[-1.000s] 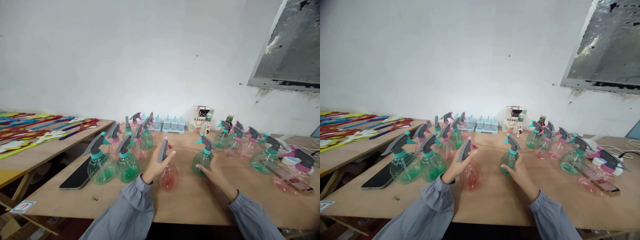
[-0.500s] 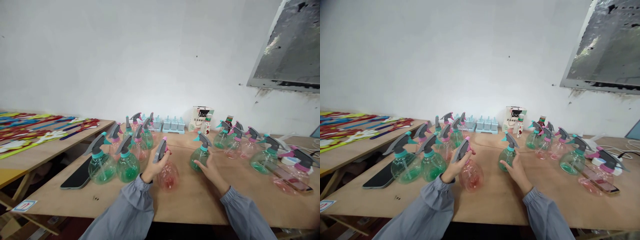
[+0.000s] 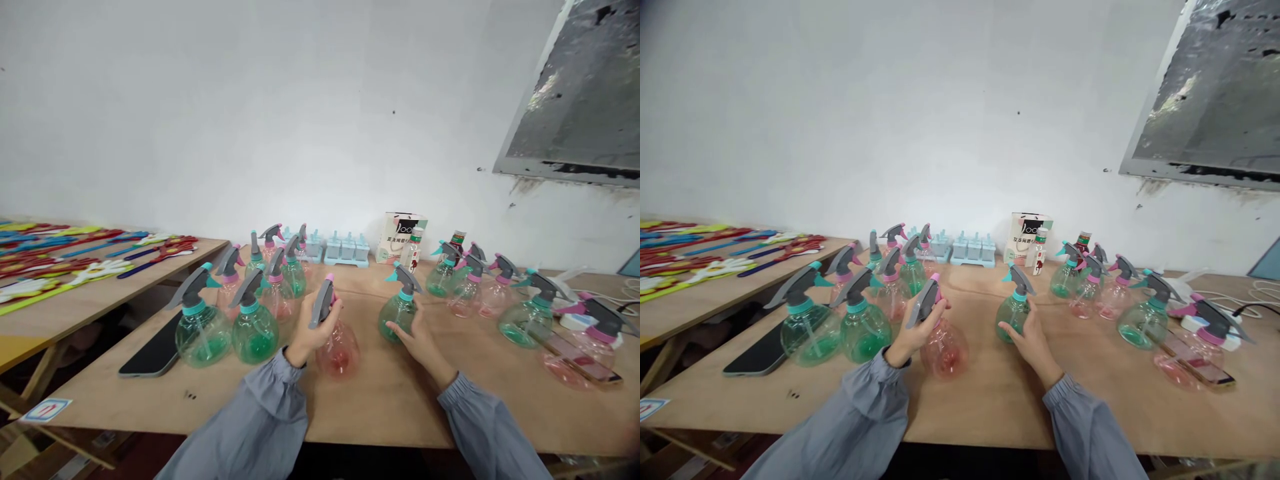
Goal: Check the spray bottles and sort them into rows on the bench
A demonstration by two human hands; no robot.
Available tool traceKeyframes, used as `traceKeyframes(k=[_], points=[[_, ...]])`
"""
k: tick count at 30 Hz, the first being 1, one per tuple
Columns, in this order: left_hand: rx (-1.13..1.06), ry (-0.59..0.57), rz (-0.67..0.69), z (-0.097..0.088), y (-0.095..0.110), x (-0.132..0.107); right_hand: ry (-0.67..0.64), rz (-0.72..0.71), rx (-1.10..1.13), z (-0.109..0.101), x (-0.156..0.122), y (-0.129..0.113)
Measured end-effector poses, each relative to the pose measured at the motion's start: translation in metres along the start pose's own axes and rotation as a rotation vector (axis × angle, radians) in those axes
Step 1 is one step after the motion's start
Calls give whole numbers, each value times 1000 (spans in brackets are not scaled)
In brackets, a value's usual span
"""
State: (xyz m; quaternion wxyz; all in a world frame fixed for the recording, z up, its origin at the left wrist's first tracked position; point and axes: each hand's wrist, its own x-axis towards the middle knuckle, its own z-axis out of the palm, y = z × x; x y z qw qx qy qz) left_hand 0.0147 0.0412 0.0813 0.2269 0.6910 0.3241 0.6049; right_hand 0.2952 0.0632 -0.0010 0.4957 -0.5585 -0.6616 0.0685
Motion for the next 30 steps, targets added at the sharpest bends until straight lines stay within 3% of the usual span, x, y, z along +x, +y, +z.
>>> traceKeyframes(k=[6, 12, 17, 19, 23, 25, 27, 30], points=[[236, 56, 108, 3, -7, 1, -23, 24, 17, -1, 0, 0], [250, 102, 18, 8, -22, 5, -10, 5, 10, -1, -1, -1], [325, 257, 226, 4, -27, -7, -4, -6, 13, -1, -1, 0], [422, 242, 248, 3, -25, -19, -10, -13, 10, -1, -1, 0], [644, 36, -13, 7, -21, -42, 0, -22, -5, -1, -1, -1], [707, -79, -136, 10, -23, -43, 11, -27, -12, 0, -1, -1], [728, -156, -208, 15, -28, -31, 11, -29, -10, 1, -1, 0], [722, -191, -317, 26, -44, 5, -2, -21, -3, 2, -2, -1]])
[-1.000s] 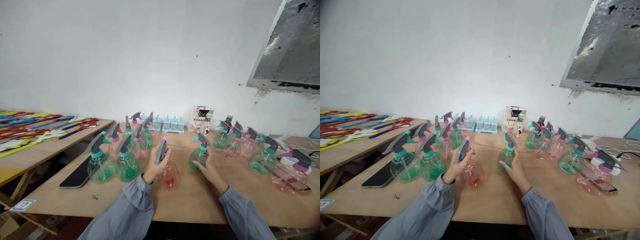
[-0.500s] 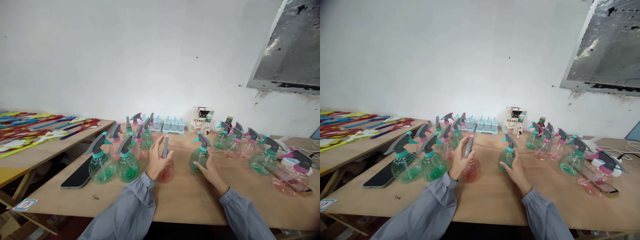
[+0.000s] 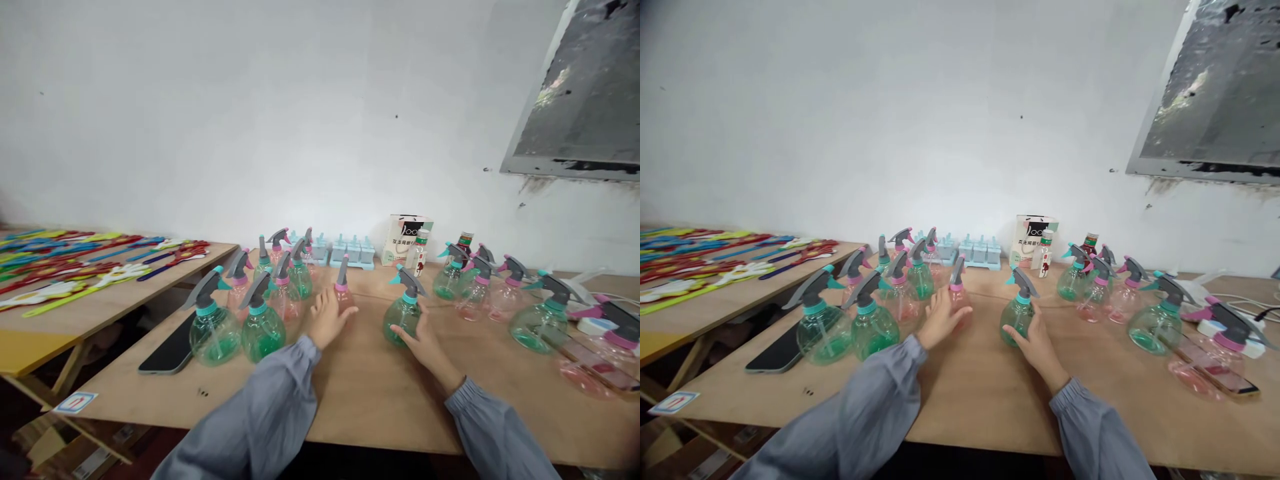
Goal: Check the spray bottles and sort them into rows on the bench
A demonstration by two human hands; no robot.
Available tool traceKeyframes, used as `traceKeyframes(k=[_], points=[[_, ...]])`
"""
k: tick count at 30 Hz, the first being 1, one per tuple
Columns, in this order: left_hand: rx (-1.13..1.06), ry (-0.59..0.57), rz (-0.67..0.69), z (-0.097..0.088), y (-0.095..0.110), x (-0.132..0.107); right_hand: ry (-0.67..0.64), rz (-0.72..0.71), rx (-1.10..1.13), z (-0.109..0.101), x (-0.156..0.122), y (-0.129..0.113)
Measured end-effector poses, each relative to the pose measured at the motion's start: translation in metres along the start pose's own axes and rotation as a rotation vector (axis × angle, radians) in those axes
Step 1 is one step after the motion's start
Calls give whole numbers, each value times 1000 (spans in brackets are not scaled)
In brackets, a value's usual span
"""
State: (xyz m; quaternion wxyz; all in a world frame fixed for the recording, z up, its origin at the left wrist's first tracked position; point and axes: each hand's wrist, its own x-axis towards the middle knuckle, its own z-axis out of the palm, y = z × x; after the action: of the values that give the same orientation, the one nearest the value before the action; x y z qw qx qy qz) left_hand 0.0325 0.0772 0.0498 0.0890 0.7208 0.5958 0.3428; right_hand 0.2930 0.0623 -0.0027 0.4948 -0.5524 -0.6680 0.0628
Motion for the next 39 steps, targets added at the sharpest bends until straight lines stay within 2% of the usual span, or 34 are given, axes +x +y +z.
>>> traceKeyframes(k=[5, 9, 14, 19, 24, 28, 31, 33, 34, 36, 39], points=[[-29, 68, -184, 18, 0, 78, -32, 11, -19, 1, -2, -2], [-46, 121, -245, 31, -4, 120, -53, -61, -37, 2, -6, 0], [-71, 167, -237, 40, -13, 150, -83, -103, -15, 5, -10, -2], [-118, 191, -211, 38, -20, 158, -79, -107, 23, 7, -12, -10], [-190, 278, -167, 30, -8, 147, -56, -107, 81, 9, -14, -10], [-283, 286, -8, 23, 14, 113, -67, -91, 156, 16, -13, -7], [-382, 151, 211, 21, 29, 70, -53, -91, 160, 24, -12, -8], [-542, -38, 459, 22, 38, 40, -35, -121, 137, 31, -13, -13], [-579, -70, 494, 23, 42, 27, -32, -144, 124, 34, -15, -17], [-626, -40, 467, 22, 49, 9, -42, -191, 98, 41, -20, -25], [-661, 87, 338, 18, 50, 1, -154, -272, 75, 42, -24, -35]])
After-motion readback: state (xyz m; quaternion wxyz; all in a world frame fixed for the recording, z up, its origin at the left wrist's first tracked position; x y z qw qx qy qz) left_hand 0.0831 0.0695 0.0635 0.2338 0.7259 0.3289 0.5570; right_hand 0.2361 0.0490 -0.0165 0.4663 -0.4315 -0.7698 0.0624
